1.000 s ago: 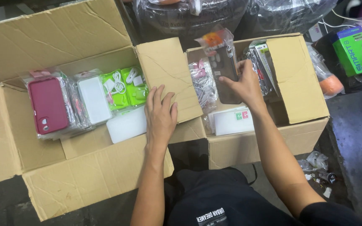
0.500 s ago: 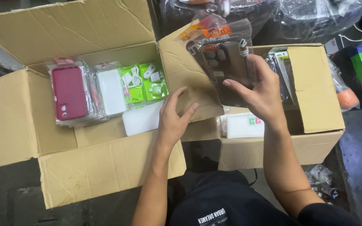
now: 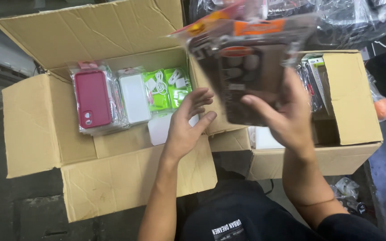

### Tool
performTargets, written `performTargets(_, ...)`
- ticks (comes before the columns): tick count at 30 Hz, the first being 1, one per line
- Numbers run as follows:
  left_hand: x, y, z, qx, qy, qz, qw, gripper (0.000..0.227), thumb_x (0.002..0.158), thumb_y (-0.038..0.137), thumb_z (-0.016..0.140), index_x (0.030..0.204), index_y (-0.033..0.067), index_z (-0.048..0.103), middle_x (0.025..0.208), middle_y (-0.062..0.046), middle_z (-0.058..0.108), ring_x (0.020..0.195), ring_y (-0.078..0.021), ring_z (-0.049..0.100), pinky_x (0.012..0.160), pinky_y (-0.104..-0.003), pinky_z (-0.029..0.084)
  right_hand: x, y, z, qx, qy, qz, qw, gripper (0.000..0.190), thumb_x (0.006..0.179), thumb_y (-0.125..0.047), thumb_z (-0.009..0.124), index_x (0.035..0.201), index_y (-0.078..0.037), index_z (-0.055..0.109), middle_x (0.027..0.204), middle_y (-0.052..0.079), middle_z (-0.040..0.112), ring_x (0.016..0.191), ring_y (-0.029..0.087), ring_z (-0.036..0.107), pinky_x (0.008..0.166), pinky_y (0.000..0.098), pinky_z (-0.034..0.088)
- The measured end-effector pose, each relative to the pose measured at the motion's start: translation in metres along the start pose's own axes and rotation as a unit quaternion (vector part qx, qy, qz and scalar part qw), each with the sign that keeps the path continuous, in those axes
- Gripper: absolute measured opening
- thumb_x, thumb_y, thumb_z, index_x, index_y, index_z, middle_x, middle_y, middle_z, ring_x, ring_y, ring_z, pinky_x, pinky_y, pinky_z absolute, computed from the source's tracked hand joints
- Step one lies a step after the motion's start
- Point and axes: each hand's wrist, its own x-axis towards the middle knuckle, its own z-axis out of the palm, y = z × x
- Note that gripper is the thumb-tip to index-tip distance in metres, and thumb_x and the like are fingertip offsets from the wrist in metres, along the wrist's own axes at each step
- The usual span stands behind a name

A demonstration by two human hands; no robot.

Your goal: Unpacking and organizing phone accessories from a cardboard box.

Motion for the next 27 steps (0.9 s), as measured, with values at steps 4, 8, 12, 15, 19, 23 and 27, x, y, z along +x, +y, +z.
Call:
performTargets(4,-0.002,-0.02,-0.025,-0.105,-0.015,-0.011,0.994,0.058,0.101,0.005,0.068,0.152,-0.002,0.042,0.141,-0.013,0.06,0.129,-0.0191,0.06,0.113,-0.035,0.048,0.007,0.041,0.042,-0.005,-0.02,0.008,1.0,0.058,0.097,0.002,0.074,0.147,0.004,0.045,0.137,0.013,0.061,0.125,0.017,0.062,0.108,0.0322,0.054)
performTargets(8,0.001,-0.043,-0.058,-0.099,0.049,-0.047,0.993,0.063,0.099,0.007,0.067,0.153,-0.0032,0.035,0.128,-0.014,0.066,0.116,-0.0167,0.064,0.101,-0.031,0.052,0.019,0.082,0.071,0.033,-0.029,0.09,0.995,0.052,0.099,-0.009,0.07,0.145,0.002,0.048,0.131,0.01,0.065,0.118,0.013,0.064,0.1,0.0302,0.055)
performTargets(12,0.002,-0.071,-0.083,-0.072,0.075,-0.089,0.991,0.062,0.101,0.012,0.065,0.153,-0.0032,0.035,0.118,-0.012,0.071,0.107,-0.0141,0.066,0.094,-0.028,0.053,0.029,0.117,0.086,0.036,-0.053,0.166,0.984,0.044,0.098,-0.019,0.07,0.135,0.001,0.058,0.12,0.006,0.07,0.108,0.011,0.067,0.091,0.0283,0.058)
performTargets(15,-0.002,-0.086,-0.093,-0.127,0.088,-0.115,0.981,0.06,0.103,0.013,0.063,0.154,-0.005,0.037,0.116,-0.013,0.07,0.105,-0.0116,0.062,0.091,-0.026,0.051,0.034,0.121,0.091,0.034,-0.072,0.203,0.976,0.038,0.096,-0.02,0.072,0.127,0.001,0.064,0.11,0.004,0.072,0.095,0.009,0.066,0.081,0.0264,0.057)
performTargets(19,0.001,-0.09,-0.105,-0.097,0.102,-0.135,0.981,0.057,0.104,0.016,0.061,0.152,-0.0045,0.038,0.117,-0.011,0.07,0.105,-0.0097,0.062,0.089,-0.025,0.051,0.035,0.131,0.09,0.025,-0.076,0.231,0.97,0.034,0.096,-0.02,0.074,0.122,0.002,0.068,0.101,0.003,0.071,0.085,0.007,0.062,0.072,0.0247,0.052)
performTargets(23,0.007,-0.084,-0.112,-0.053,0.068,-0.131,0.988,0.061,0.1,0.012,0.064,0.152,-0.0033,0.034,0.117,-0.011,0.07,0.104,-0.0109,0.065,0.089,-0.026,0.054,0.037,0.132,0.093,0.064,-0.069,0.238,0.967,0.031,0.097,-0.019,0.073,0.119,0.003,0.068,0.102,0.003,0.071,0.087,0.007,0.062,0.075,0.0251,0.053)
performTargets(27,0.022,-0.098,-0.128,-0.029,0.046,-0.096,0.994,0.054,0.099,0.004,0.066,0.146,-0.0034,0.041,0.12,-0.014,0.07,0.106,-0.0131,0.068,0.091,-0.027,0.056,0.049,0.124,0.091,0.111,-0.047,0.243,0.962,0.031,0.095,-0.017,0.07,0.12,0.0,0.064,0.106,0.002,0.073,0.093,0.008,0.069,0.081,0.0263,0.059)
